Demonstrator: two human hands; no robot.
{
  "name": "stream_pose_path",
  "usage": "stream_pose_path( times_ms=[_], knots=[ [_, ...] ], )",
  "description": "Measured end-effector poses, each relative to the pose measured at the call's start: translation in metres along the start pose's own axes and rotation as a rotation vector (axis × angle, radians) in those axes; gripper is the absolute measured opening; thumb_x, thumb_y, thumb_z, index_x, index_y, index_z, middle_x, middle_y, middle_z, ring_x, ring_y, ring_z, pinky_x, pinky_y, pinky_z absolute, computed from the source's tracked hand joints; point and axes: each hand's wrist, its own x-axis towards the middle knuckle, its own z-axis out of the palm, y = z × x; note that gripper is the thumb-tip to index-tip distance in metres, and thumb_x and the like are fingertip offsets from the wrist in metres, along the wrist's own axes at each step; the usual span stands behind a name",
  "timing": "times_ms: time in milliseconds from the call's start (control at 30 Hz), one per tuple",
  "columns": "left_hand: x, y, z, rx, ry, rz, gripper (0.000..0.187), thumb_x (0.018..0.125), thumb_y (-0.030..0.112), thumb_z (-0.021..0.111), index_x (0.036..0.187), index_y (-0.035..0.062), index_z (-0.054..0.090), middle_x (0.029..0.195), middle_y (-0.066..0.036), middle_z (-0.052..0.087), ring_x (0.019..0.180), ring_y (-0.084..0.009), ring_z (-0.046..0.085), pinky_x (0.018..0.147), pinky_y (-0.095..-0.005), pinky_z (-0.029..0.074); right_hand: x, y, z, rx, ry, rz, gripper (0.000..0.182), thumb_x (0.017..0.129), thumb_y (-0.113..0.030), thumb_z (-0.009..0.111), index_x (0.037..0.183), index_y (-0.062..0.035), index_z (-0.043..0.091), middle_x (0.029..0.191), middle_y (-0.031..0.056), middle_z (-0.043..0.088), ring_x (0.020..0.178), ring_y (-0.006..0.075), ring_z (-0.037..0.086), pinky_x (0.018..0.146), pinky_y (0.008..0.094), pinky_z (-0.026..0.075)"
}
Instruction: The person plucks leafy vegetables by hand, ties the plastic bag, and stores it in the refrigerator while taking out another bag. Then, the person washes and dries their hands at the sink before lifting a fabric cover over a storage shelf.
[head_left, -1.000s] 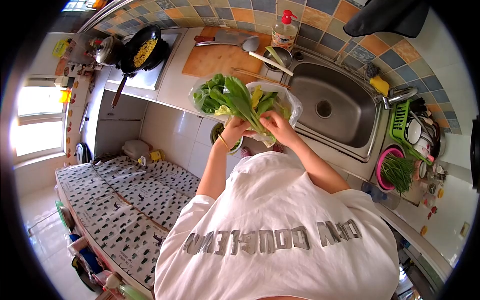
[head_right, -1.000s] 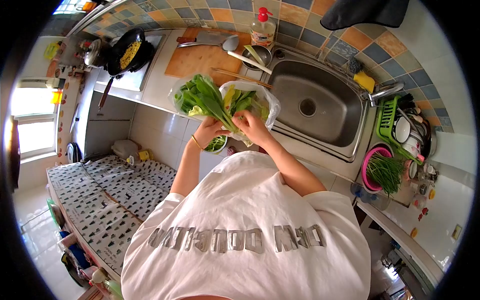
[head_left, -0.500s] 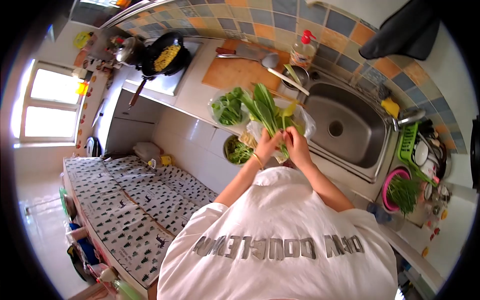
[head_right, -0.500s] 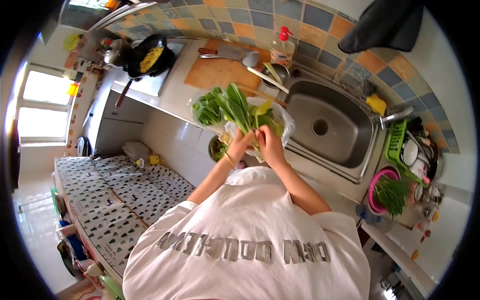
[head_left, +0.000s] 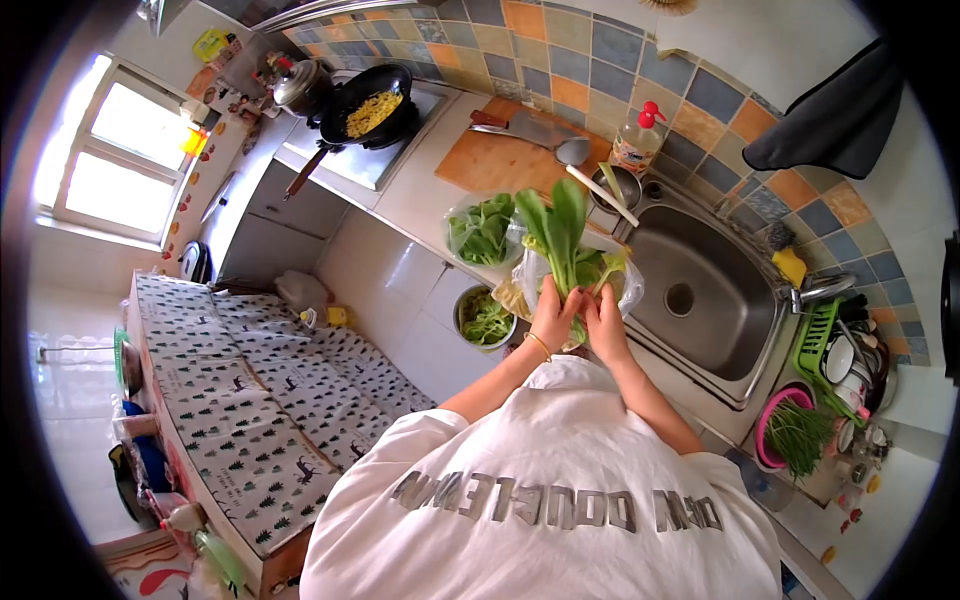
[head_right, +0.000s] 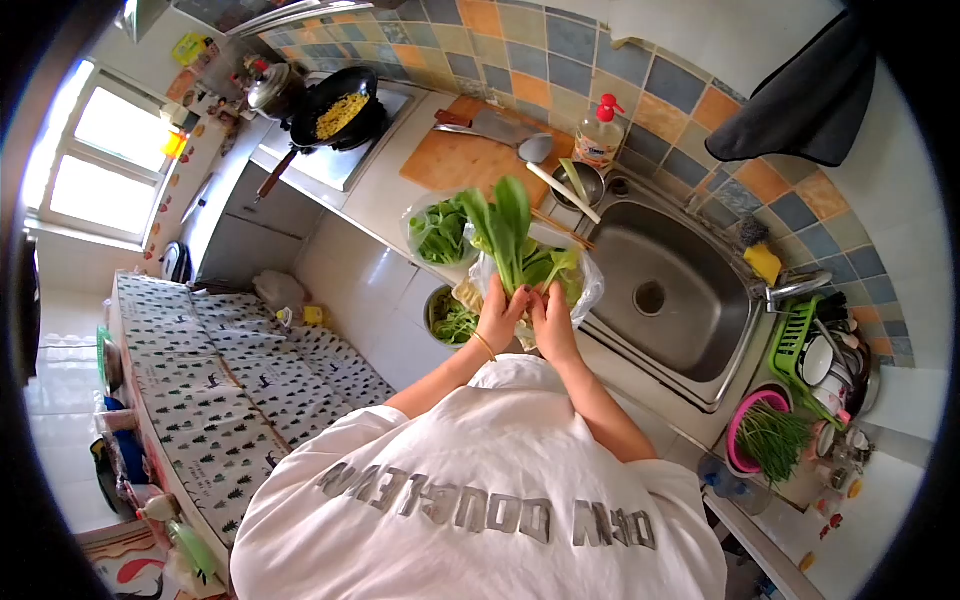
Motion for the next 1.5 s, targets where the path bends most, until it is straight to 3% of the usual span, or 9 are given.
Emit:
stream_pose_path(
  times_ms=[67,300,567,667,800,967,1233,1333,1500],
  knots=[
    [0.0,0.0,-0.001,-0.212,-0.044,-0.14,0.021,0.1,0.019,0.05,0.113,0.0045,0.042,0.083,-0.004,0.054,0.067,-0.0096,0.049,0.056,-0.0251,0.042,-0.002,-0.005,0.0,0.226,-0.051,0.076,0.009,0.102,-0.014,0.045,0.104,-0.0059,0.044,0.074,-0.0004,0.053,0.06,0.0061,0.05,0.051,0.0224,0.039],
    [0.003,0.013,-0.021,-0.823,-0.196,-0.371,0.022,0.094,0.019,0.043,0.111,0.0063,0.05,0.084,-0.003,0.05,0.057,-0.0101,0.039,0.053,-0.0245,0.033,0.007,-0.012,-0.014,0.482,-0.091,0.327,0.008,0.103,-0.017,0.042,0.103,-0.0084,0.044,0.065,-0.0028,0.043,0.05,0.0045,0.033,0.045,0.0218,0.026],
    [0.005,0.021,-0.029,-0.866,-0.253,-0.375,0.03,0.081,0.018,0.046,0.107,0.0039,0.052,0.084,-0.004,0.048,0.056,-0.0119,0.036,0.055,-0.026,0.031,0.029,0.021,-0.034,-0.461,-0.078,0.295,0.035,0.099,-0.033,0.052,0.115,-0.0021,0.055,0.06,-0.002,0.049,0.051,0.0081,0.046,0.048,0.0244,0.038],
    [-0.002,0.025,-0.029,-0.968,-0.278,-0.395,0.041,0.079,0.016,0.046,0.117,0.0029,0.051,0.083,-0.002,0.046,0.057,-0.0118,0.036,0.057,-0.0258,0.031,0.017,0.003,-0.038,-0.599,-0.055,0.008,0.033,0.098,-0.029,0.056,0.114,0.0,0.057,0.062,-0.0012,0.055,0.056,0.0072,0.052,0.053,0.0238,0.041],
    [-0.011,0.037,-0.027,-1.038,-0.304,-0.373,0.057,0.079,0.016,0.044,0.136,0.0092,0.043,0.085,-0.001,0.047,0.058,-0.0111,0.036,0.058,-0.0258,0.03,0.008,-0.036,-0.027,0.1,-0.193,0.096,0.027,0.095,-0.023,0.063,0.106,0.0017,0.063,0.074,-0.0013,0.061,0.067,0.0043,0.053,0.058,0.0221,0.043],
    [-0.013,0.047,-0.026,-1.126,-0.384,-0.436,0.058,0.079,0.015,0.042,0.137,0.0177,0.041,0.088,0.0,0.048,0.06,-0.0122,0.037,0.06,-0.0259,0.032,0.0,-0.071,-0.021,0.196,-0.306,0.159,0.026,0.093,-0.021,0.066,0.107,0.0017,0.063,0.077,-0.0002,0.061,0.066,0.0042,0.052,0.059,0.0208,0.044],
    [-0.005,0.032,-0.031,-0.666,-0.383,-0.374,0.039,0.099,0.034,0.044,0.132,0.0136,0.041,0.086,0.001,0.048,0.061,-0.0095,0.042,0.054,-0.0228,0.034,0.003,-0.065,-0.007,0.218,-0.189,0.12,0.016,0.093,-0.013,0.063,0.094,0.0003,0.054,0.075,0.0022,0.061,0.068,0.009,0.061,0.055,0.0246,0.046],
    [-0.001,0.035,-0.036,-0.409,-0.42,-0.237,0.03,0.104,0.032,0.041,0.125,0.0099,0.04,0.08,0.001,0.046,0.061,-0.0059,0.043,0.05,-0.0179,0.032,0.002,-0.07,0.004,0.354,-0.151,0.065,0.011,0.097,-0.014,0.057,0.097,-0.0038,0.052,0.072,-0.0004,0.057,0.06,0.0052,0.049,0.051,0.0229,0.038],
    [0.0,0.03,-0.028,-0.21,-0.183,-0.101,0.021,0.103,0.023,0.045,0.113,0.0057,0.041,0.079,-0.001,0.05,0.064,-0.0078,0.047,0.053,-0.0228,0.04,0.003,-0.063,0.021,-0.338,0.104,-0.22,0.012,0.099,-0.012,0.048,0.096,-0.0004,0.048,0.075,0.0136,0.06,0.064,0.0235,0.06,0.057,0.037,0.046]
  ],
)
